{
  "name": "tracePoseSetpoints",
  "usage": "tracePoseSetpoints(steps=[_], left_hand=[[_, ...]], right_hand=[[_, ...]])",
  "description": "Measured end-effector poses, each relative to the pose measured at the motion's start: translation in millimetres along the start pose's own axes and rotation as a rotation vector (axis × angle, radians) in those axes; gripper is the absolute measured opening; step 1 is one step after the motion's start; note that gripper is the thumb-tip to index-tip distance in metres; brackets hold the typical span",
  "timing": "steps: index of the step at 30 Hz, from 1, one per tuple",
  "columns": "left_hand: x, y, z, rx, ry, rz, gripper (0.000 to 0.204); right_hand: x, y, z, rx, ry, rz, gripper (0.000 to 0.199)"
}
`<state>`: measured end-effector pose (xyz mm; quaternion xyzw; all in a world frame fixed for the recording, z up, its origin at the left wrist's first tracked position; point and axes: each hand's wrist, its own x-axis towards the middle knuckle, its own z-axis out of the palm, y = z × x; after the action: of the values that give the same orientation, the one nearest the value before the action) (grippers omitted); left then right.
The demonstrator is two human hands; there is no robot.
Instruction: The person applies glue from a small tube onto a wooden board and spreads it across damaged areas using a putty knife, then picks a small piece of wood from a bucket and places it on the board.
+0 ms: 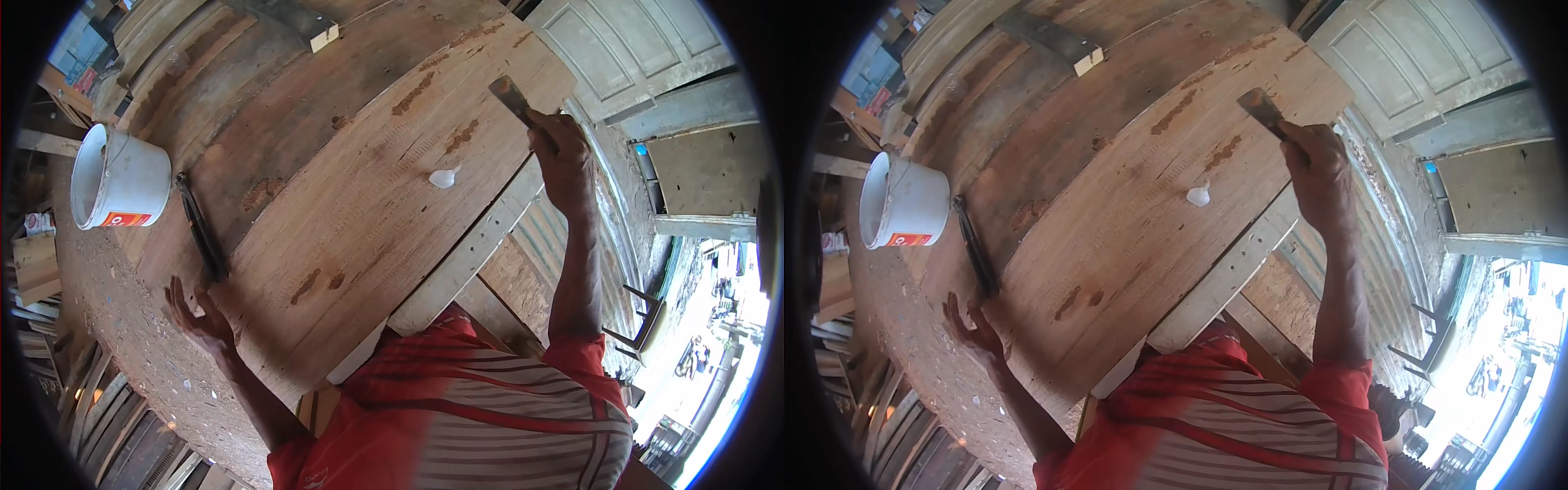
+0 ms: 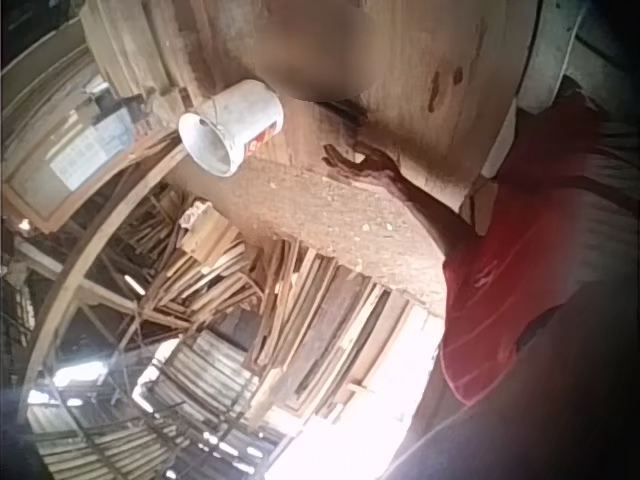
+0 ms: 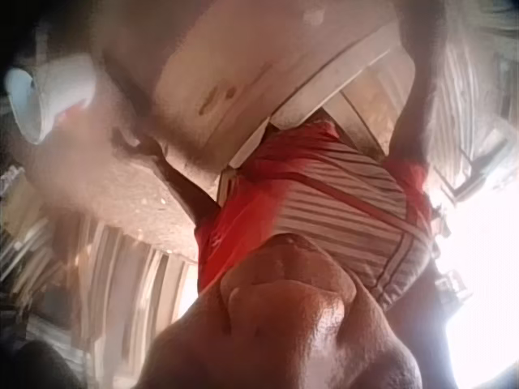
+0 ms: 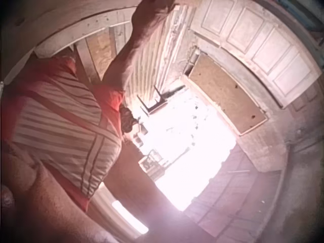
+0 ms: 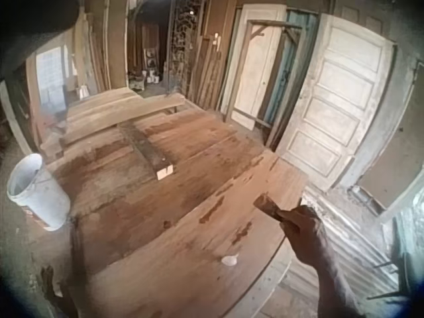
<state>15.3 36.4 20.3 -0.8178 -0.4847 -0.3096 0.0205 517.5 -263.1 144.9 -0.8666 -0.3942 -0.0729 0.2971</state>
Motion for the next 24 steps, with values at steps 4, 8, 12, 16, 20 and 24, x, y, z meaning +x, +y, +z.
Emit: tracePoseSetpoints(steps=[4, 8, 12, 16, 20, 24], left_hand=[[-40, -50, -25, 0.100, 0.067, -0.114, 0.053], [-65, -67, -33, 0.226, -0.139, -0.469, 0.073], [-64, -45, -24, 0.005, -0.236, -0.715, 0.074], [-71, -53, -18, 0.017, -0.173, -0.660, 0.074], [-78, -63, -20, 0.010, -0.184, -0.618, 0.076], [-65, -28, -22, -0.102, -0.153, -0.730, 0.077]], right_hand=[[11, 75, -3, -0.095, 0.070, 0.003, 0.027], [29, 113, 12, -0.124, 0.035, 0.109, 0.027], [56, 144, 43, -0.143, 0.027, 0.115, 0.027], [91, 160, 71, -0.145, 0.021, 0.019, 0.026], [122, 166, 93, -0.176, -0.037, 0.015, 0.027], [139, 170, 98, -0.256, -0.120, -0.011, 0.027]])
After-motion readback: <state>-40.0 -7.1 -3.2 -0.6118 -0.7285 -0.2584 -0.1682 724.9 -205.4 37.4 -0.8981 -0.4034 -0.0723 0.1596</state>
